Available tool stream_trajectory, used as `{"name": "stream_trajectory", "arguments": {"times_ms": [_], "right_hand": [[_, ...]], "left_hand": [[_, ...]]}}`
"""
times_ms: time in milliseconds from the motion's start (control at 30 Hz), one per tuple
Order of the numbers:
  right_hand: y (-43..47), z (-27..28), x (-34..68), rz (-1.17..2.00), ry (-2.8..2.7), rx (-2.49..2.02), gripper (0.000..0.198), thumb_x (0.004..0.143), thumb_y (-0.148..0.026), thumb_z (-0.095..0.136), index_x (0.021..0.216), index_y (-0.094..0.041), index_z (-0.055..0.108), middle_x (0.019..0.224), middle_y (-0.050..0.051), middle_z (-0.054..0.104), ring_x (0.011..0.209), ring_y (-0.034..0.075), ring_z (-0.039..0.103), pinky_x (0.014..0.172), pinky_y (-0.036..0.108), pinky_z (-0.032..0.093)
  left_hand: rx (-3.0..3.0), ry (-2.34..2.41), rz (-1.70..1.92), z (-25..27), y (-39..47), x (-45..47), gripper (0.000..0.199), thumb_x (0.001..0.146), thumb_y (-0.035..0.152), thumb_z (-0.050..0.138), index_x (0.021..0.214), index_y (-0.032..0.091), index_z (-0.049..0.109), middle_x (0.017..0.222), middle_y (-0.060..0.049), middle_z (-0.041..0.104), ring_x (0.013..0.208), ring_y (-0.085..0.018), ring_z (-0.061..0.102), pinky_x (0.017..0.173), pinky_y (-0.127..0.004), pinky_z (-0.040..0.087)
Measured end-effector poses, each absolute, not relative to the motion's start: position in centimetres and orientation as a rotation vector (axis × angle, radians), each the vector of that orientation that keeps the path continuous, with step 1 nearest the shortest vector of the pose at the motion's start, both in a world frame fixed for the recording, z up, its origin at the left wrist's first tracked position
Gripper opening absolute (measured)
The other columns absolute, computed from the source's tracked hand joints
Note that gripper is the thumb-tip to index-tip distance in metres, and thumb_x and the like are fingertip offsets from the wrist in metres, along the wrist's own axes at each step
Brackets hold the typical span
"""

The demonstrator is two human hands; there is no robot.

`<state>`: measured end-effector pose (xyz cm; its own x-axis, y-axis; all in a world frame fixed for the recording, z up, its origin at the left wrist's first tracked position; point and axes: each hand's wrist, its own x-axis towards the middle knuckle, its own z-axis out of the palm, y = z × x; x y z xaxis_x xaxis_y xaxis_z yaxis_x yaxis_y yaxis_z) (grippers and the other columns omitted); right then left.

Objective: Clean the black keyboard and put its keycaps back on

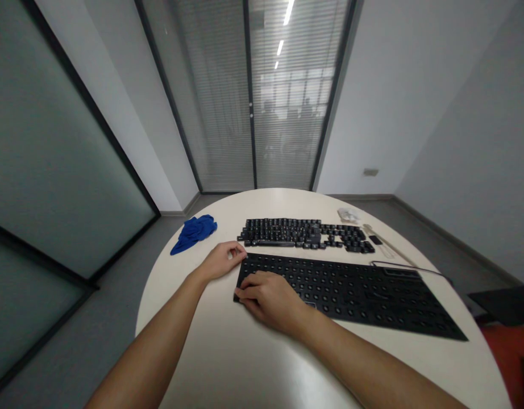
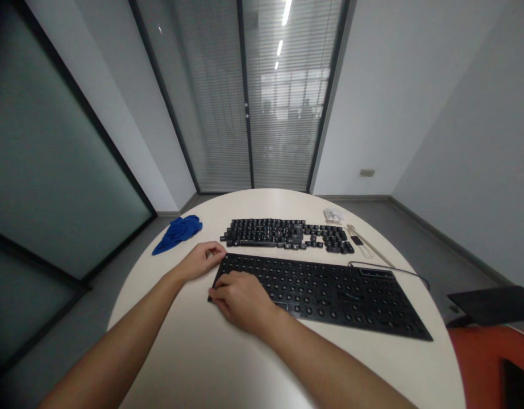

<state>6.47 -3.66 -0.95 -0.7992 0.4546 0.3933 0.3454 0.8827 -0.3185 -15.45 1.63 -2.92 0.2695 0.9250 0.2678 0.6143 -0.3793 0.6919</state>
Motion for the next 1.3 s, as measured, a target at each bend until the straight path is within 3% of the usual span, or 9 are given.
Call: {"name": "stream_trajectory", "arguments": {"times_ms": [233, 567, 833, 1067, 1300], "right_hand": [[-3.6, -0.8, 6.6, 0.278, -2.615, -0.558, 0.018, 0.096, -0.024, 0.06, 0.095, -0.022, 0.078, 0.099, 0.003, 0.076, 0.086, 0.018, 0.065, 0.079, 0.03, 0.047], [-4.1, -1.5, 7.0, 0.459, -2.52, -0.656, 0.022, 0.089, -0.025, 0.067, 0.11, -0.02, 0.069, 0.103, 0.006, 0.074, 0.099, 0.022, 0.064, 0.089, 0.033, 0.05], [-2.7, 0.2, 9.0, 0.379, -2.494, -0.823, 0.019, 0.095, -0.024, 0.058, 0.11, -0.02, 0.068, 0.109, 0.007, 0.071, 0.103, 0.022, 0.063, 0.093, 0.036, 0.05], [-1.3, -0.1, 10.6, 0.292, -2.478, -0.974, 0.017, 0.094, -0.02, 0.059, 0.107, -0.018, 0.069, 0.106, 0.008, 0.07, 0.101, 0.023, 0.061, 0.092, 0.038, 0.05], [-1.5, -0.2, 10.5, 0.255, -2.502, -0.962, 0.017, 0.095, -0.021, 0.058, 0.106, -0.018, 0.07, 0.107, 0.008, 0.068, 0.1, 0.024, 0.059, 0.091, 0.038, 0.05]], "left_hand": [[2.096, 1.406, 0.92, -3.3, 1.8, -15.5, 0.019, 0.088, 0.035, 0.065, 0.092, 0.017, 0.072, 0.084, -0.003, 0.071, 0.074, -0.017, 0.059, 0.07, -0.028, 0.045], [2.1, 1.447, 0.929, -3.1, 1.7, -15.4, 0.028, 0.093, 0.04, 0.057, 0.09, 0.017, 0.072, 0.084, -0.004, 0.072, 0.077, -0.018, 0.062, 0.071, -0.028, 0.047], [2.148, 1.68, 1.064, -3.2, 2.2, -14.9, 0.019, 0.093, 0.035, 0.06, 0.101, 0.022, 0.071, 0.091, -0.002, 0.065, 0.076, -0.018, 0.058, 0.074, -0.028, 0.043], [2.297, 1.841, 0.867, -3.4, 2.6, -13.7, 0.028, 0.094, 0.031, 0.062, 0.122, 0.032, 0.068, 0.104, -0.001, 0.064, 0.082, -0.018, 0.064, 0.072, -0.027, 0.044], [2.278, 1.891, 0.871, -3.2, 2.4, -13.3, 0.018, 0.094, 0.033, 0.064, 0.11, 0.03, 0.072, 0.102, -0.001, 0.064, 0.082, -0.019, 0.064, 0.071, -0.028, 0.042]]}}
